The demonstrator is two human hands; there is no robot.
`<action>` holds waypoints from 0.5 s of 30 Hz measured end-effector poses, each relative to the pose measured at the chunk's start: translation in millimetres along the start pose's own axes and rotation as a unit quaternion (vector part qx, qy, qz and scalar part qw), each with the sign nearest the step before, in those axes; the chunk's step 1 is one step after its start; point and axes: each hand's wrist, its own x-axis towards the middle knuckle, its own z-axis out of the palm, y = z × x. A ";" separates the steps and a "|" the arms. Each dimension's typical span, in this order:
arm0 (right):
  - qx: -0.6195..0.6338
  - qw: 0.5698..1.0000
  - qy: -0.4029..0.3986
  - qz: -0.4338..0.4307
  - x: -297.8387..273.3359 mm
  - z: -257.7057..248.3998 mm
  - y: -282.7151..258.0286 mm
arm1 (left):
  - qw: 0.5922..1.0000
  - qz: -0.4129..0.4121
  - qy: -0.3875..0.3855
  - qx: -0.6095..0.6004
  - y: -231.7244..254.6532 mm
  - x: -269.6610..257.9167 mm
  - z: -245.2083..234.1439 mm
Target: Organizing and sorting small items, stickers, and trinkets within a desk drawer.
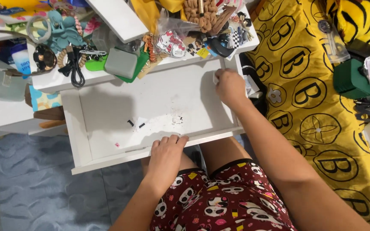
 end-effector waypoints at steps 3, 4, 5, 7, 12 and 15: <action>0.014 0.998 0.059 -0.023 15.8 76.0 13.3 | 1.000 -0.001 -0.003 0.001 -1.1 0.8 4.6; 0.016 0.998 0.057 -0.026 8.5 72.6 -10.9 | 1.000 -0.004 -0.003 0.001 -1.8 0.5 5.5; 0.070 0.991 0.012 -0.111 0.8 69.2 -35.3 | 1.000 -0.011 -0.014 0.000 -2.6 0.0 6.5; 0.127 0.972 -0.034 -0.196 -3.0 70.4 -55.3 | 0.999 -0.020 -0.026 0.001 -3.6 -2.9 2.2; 0.118 0.978 0.163 -0.051 35.7 50.5 -44.9 | 0.993 -0.026 0.006 -0.113 -28.6 10.9 -19.3; 0.064 0.980 0.151 -0.113 55.8 126.2 -62.1 | 0.984 -0.119 0.109 -0.075 -76.2 28.6 -39.9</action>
